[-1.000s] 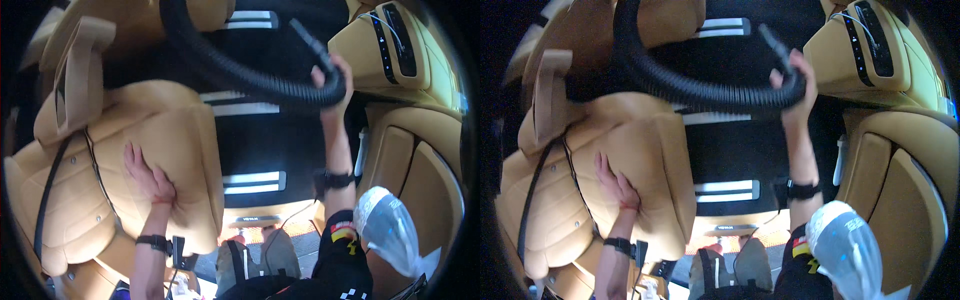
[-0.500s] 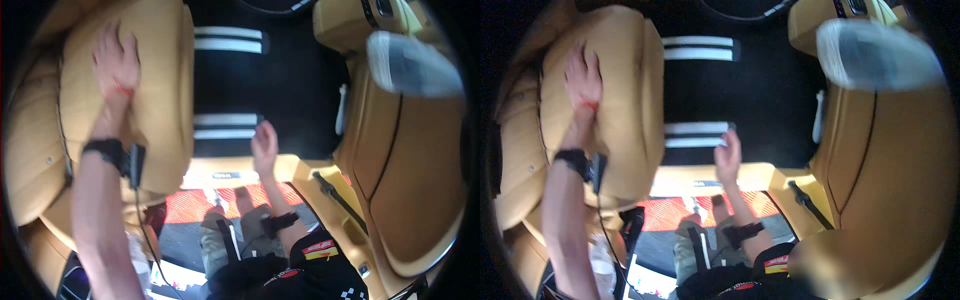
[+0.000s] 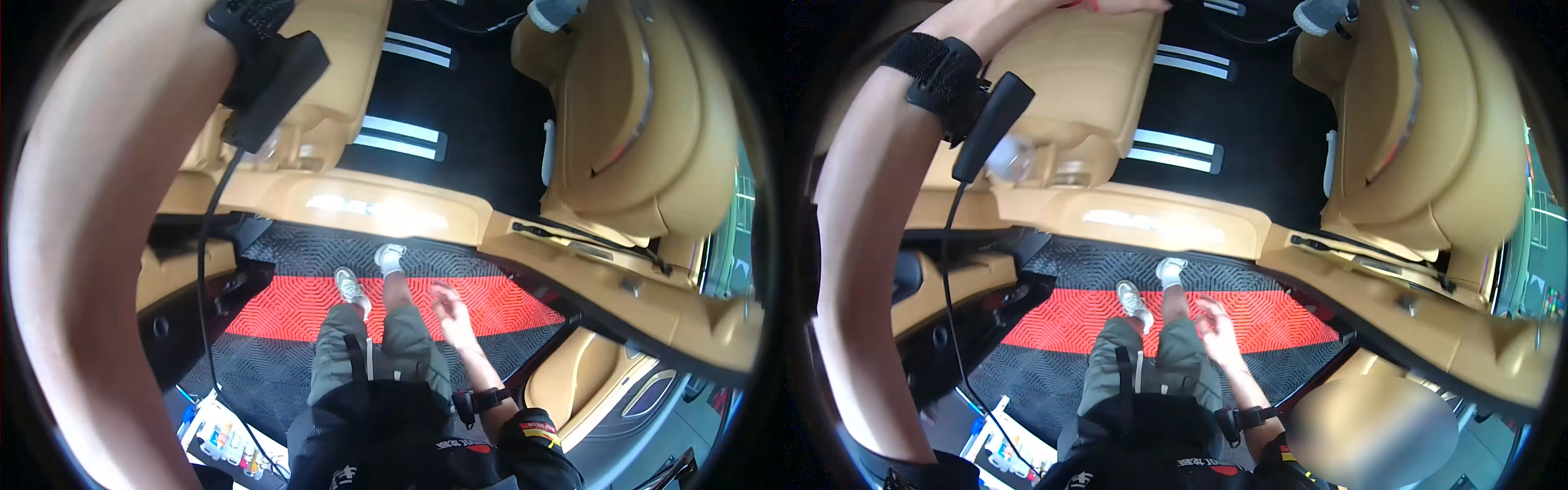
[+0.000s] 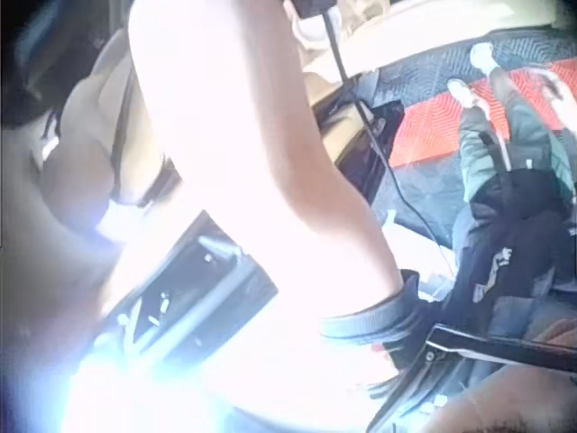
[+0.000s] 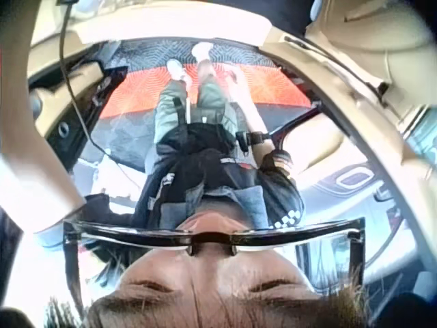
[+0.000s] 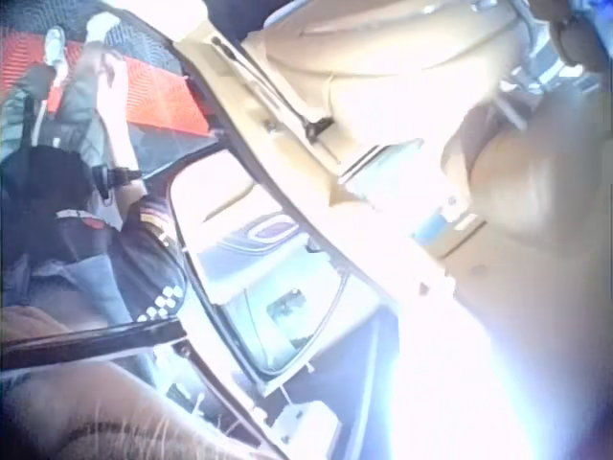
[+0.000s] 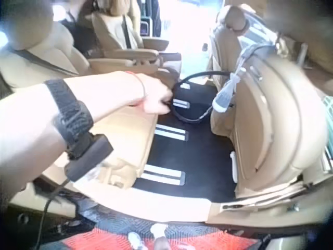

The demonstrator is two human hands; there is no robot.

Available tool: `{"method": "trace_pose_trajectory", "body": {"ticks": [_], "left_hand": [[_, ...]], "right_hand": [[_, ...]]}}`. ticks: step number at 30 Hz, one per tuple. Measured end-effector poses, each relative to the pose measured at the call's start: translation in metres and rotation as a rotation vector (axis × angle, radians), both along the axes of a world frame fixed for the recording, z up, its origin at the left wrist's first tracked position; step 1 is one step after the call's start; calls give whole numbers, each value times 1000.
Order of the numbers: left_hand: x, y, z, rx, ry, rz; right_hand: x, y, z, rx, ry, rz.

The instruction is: Vacuuming the interior floor and footwell of a luxury vehicle.

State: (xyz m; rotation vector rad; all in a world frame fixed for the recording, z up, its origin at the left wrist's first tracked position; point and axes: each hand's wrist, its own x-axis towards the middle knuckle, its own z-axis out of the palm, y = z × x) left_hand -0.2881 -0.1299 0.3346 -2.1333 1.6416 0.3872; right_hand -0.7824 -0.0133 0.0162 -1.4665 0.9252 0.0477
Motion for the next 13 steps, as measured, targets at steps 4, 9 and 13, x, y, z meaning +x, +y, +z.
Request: {"method": "trace_pose_trajectory", "body": {"ticks": [4, 9, 13], "left_hand": [[-78, 93, 55, -369, 41, 5], [-239, 239, 57, -834, 339, -55], [-336, 393, 9, -912, 553, 236]], "right_hand": [[-29, 31, 36, -12, -48, 58], [-40, 59, 73, -55, -13, 362], [-20, 77, 83, -76, -46, 847]]}}
